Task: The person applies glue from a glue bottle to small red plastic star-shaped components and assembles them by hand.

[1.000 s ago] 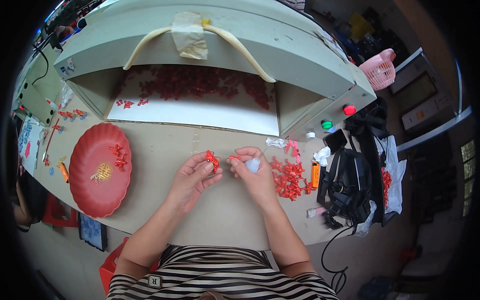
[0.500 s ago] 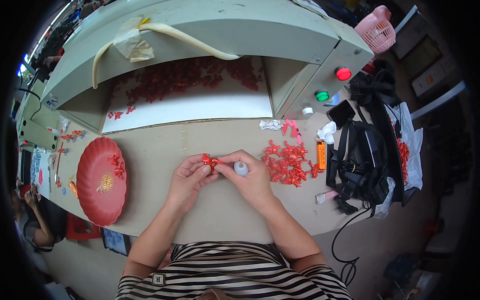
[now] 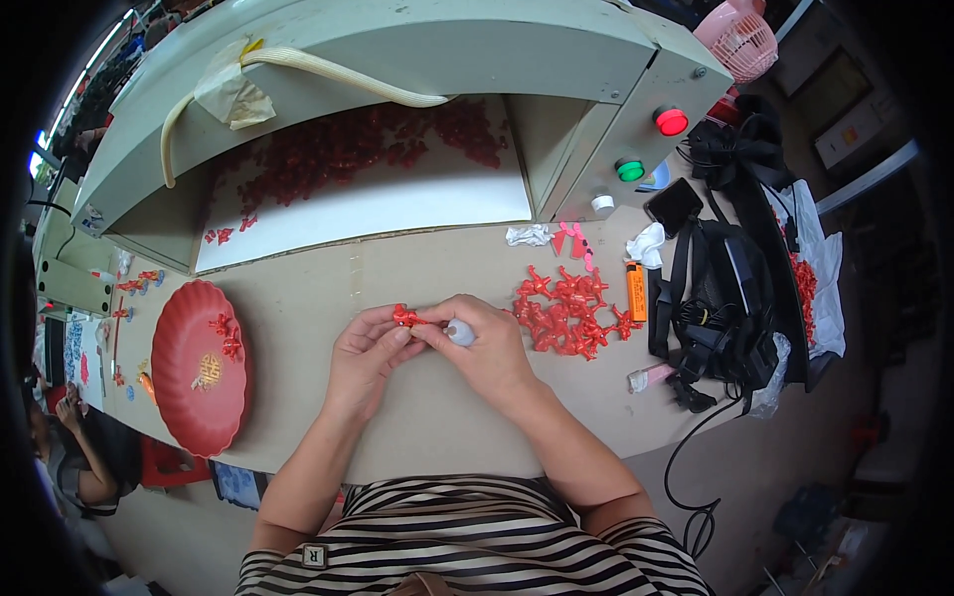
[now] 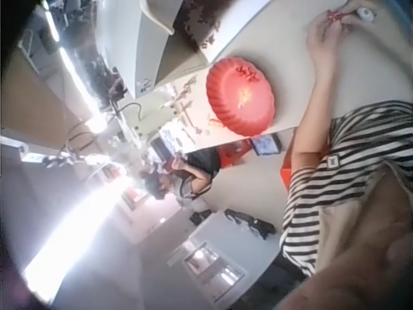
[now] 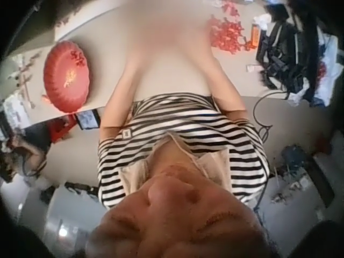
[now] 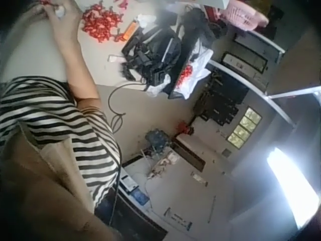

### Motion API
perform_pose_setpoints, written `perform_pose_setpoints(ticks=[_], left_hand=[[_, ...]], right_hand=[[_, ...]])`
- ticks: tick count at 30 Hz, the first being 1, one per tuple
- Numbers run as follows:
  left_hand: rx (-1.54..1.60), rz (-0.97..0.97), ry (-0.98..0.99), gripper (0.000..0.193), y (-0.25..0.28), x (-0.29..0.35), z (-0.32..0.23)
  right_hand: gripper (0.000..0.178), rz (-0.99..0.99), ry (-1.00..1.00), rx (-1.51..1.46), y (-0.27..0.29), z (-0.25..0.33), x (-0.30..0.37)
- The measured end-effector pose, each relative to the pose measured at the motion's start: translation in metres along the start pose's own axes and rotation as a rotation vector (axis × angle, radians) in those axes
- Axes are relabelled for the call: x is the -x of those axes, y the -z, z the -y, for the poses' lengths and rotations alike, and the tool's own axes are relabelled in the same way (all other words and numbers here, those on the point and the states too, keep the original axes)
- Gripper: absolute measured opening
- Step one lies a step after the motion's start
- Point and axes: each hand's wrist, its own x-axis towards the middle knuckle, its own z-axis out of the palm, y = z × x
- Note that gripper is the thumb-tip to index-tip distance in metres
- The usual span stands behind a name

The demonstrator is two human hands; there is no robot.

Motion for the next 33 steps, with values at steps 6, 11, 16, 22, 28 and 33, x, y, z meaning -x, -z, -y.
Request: perform_pose_setpoints(ticks=[6, 11, 16, 22, 28, 33], left_hand=[[-0.151, -0.014, -0.144, 0.023, 0.003, 0.000, 0.004], [-0.202, -0.005, -0.183, 0.023, 0.002, 0.001, 0.003], [-0.210, -0.021, -0.220, 0.024, 0.003, 0.000, 0.002], [-0.245, -0.034, -0.217, 0.025, 0.000, 0.001, 0.001], [-0.248, -0.068, -0.178, 0.024, 0.003, 0.000, 0.001], [-0.240, -0.047, -0.145, 0.022, 0.008, -0.002, 0.003]], right_hand=[[0.017, 0.040, -0.060, 0.007, 0.002, 0.003, -0.001], [0.015, 0.102, -0.209, -0.131, 0.007, 0.009, -0.001], [0.014, 0.161, -0.232, -0.155, 0.012, 0.014, -0.002], [0.015, 0.176, -0.237, -0.122, 0.015, 0.013, -0.003], [0.015, 0.167, -0.215, -0.066, 0.012, 0.009, -0.003], [0.014, 0.172, -0.215, -0.035, 0.010, 0.002, -0.003]])
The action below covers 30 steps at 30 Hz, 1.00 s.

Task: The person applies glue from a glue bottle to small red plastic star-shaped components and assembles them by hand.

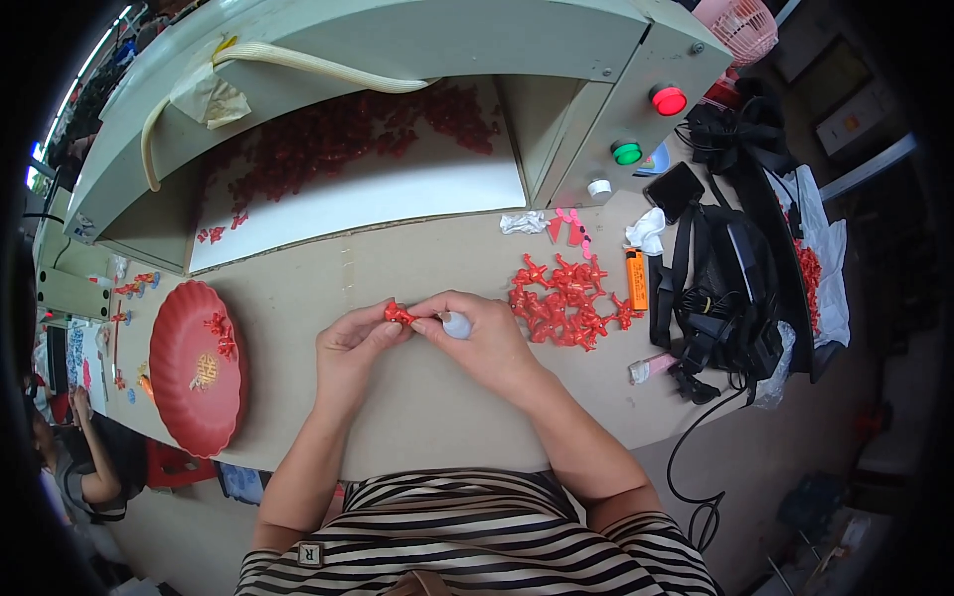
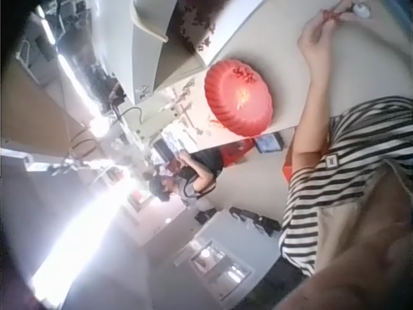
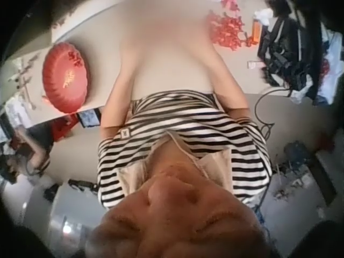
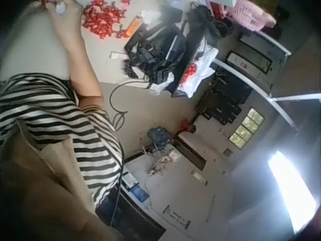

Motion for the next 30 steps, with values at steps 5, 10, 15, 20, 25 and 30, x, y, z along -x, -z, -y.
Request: perform_pose_setpoints(ticks=[5, 10, 15, 20, 25, 30], left_hand=[[-0.023, -0.009, 0.013, 0.022, 0.000, 0.000, 0.001], [0.006, 0.000, 0.001, 0.021, 0.000, 0.001, 0.001], [-0.003, 0.004, 0.008, 0.021, 0.002, -0.001, 0.002], [0.009, 0.012, -0.005, 0.020, 0.001, -0.002, -0.001], [-0.146, -0.029, 0.043, 0.020, -0.002, -0.002, -0.001], [-0.023, -0.018, 0.016, 0.020, 0.000, 0.002, 0.001]], right_hand=[[0.014, 0.007, -0.013, -0.002, -0.001, -0.002, -0.001], [0.014, 0.010, -0.003, -0.030, -0.002, -0.005, -0.001], [0.014, 0.023, -0.006, -0.018, -0.001, -0.005, -0.003], [0.014, 0.006, 0.009, -0.007, 0.000, -0.003, -0.003], [0.015, -0.037, 0.047, 0.074, 0.002, -0.012, -0.004], [0.016, 0.018, 0.011, 0.053, 0.001, 0.000, -0.001]])
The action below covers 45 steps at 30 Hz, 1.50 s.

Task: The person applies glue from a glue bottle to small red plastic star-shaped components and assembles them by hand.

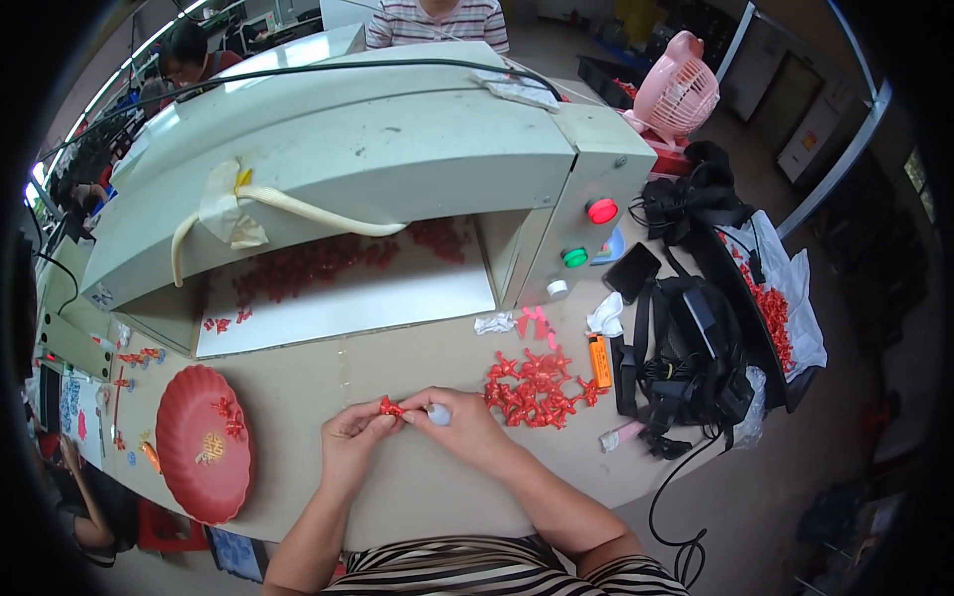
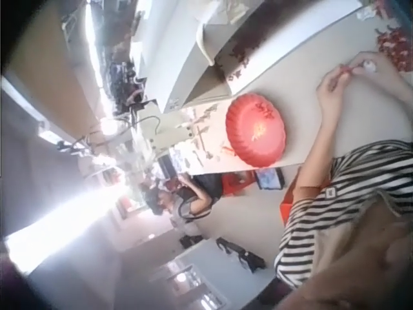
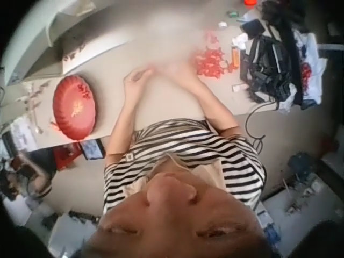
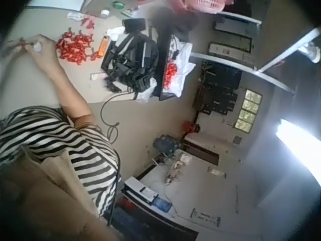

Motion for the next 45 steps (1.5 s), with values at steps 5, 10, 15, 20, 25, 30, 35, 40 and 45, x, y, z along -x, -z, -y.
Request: perform_pose_setpoints(ticks=[5, 10, 15, 20, 25, 30, 35, 40, 45], left_hand=[[0.023, -0.006, -0.039, 0.020, 0.005, 0.001, 0.005], [0.021, 0.069, -0.008, 0.022, -0.001, -0.003, 0.003], [0.064, 0.059, -0.060, 0.024, 0.004, -0.002, 0.015], [0.157, 0.121, -0.040, 0.024, 0.001, -0.004, 0.017], [0.104, 0.105, -0.069, 0.023, -0.003, -0.006, 0.010], [-0.020, -0.011, -0.022, 0.020, 0.008, -0.005, 0.009], [0.032, 0.039, 0.011, 0.020, 0.000, -0.004, -0.003], [0.003, 0.039, 0.008, 0.019, 0.000, -0.002, -0.001], [-0.002, 0.023, 0.001, 0.019, 0.002, -0.002, -0.001]], right_hand=[[0.017, -0.003, 0.058, -0.020, -0.007, -0.015, -0.003], [0.013, -0.066, -0.001, -0.090, -0.002, -0.010, 0.001], [0.011, -0.036, -0.021, -0.140, -0.006, -0.004, 0.000], [0.009, -0.089, -0.025, -0.169, -0.004, -0.004, 0.004], [0.010, -0.096, 0.015, -0.072, -0.002, 0.004, 0.002], [0.012, -0.040, -0.025, -0.003, -0.010, -0.008, -0.008], [0.013, -0.043, -0.065, -0.091, -0.004, -0.007, -0.005], [0.013, -0.041, -0.079, -0.081, -0.004, -0.006, -0.003], [0.013, -0.025, -0.049, -0.100, -0.006, -0.008, -0.003]])
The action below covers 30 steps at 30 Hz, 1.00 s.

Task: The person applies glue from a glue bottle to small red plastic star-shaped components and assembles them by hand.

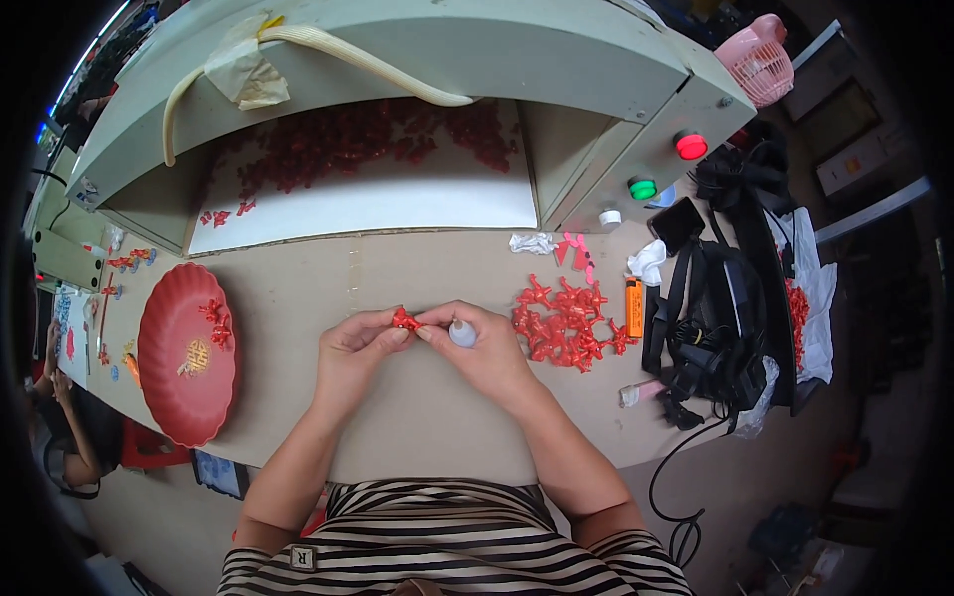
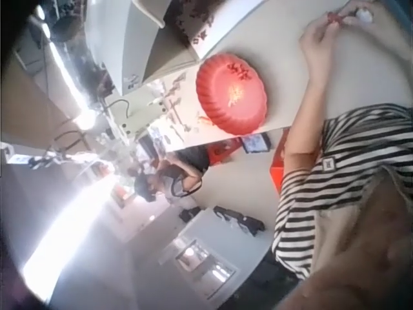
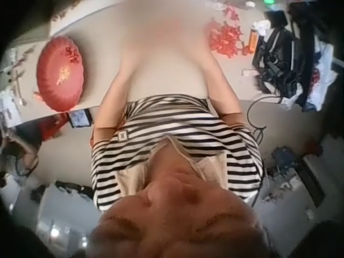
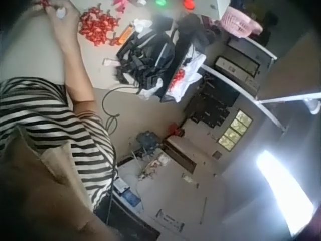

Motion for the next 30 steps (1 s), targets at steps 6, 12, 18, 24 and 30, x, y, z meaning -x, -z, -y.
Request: perform_pose_setpoints(ticks=[6, 12, 18, 24, 30], left_hand=[[-0.020, -0.008, -0.001, 0.020, 0.0004, 0.0006, -0.0006], [-0.003, 0.003, 0.021, 0.020, -0.0017, -0.0015, -0.0018], [-0.018, 0.007, 0.003, 0.020, -0.0002, -0.0026, -0.0010], [0.025, 0.020, -0.010, 0.020, -0.0003, 0.0001, 0.0031], [0.010, 0.047, 0.023, 0.020, -0.0002, 0.0014, 0.0031]], right_hand=[[0.014, 0.012, -0.012, -0.005, 0.0002, 0.0005, 0.0003], [0.013, -0.005, -0.005, -0.021, 0.0021, 0.0039, 0.0002], [0.012, 0.000, 0.034, -0.021, 0.0011, -0.0019, -0.0024], [0.011, -0.024, 0.010, 0.034, 0.0011, 0.0015, 0.0018], [0.010, -0.025, 0.017, 0.054, 0.0012, 0.0033, 0.0028]])
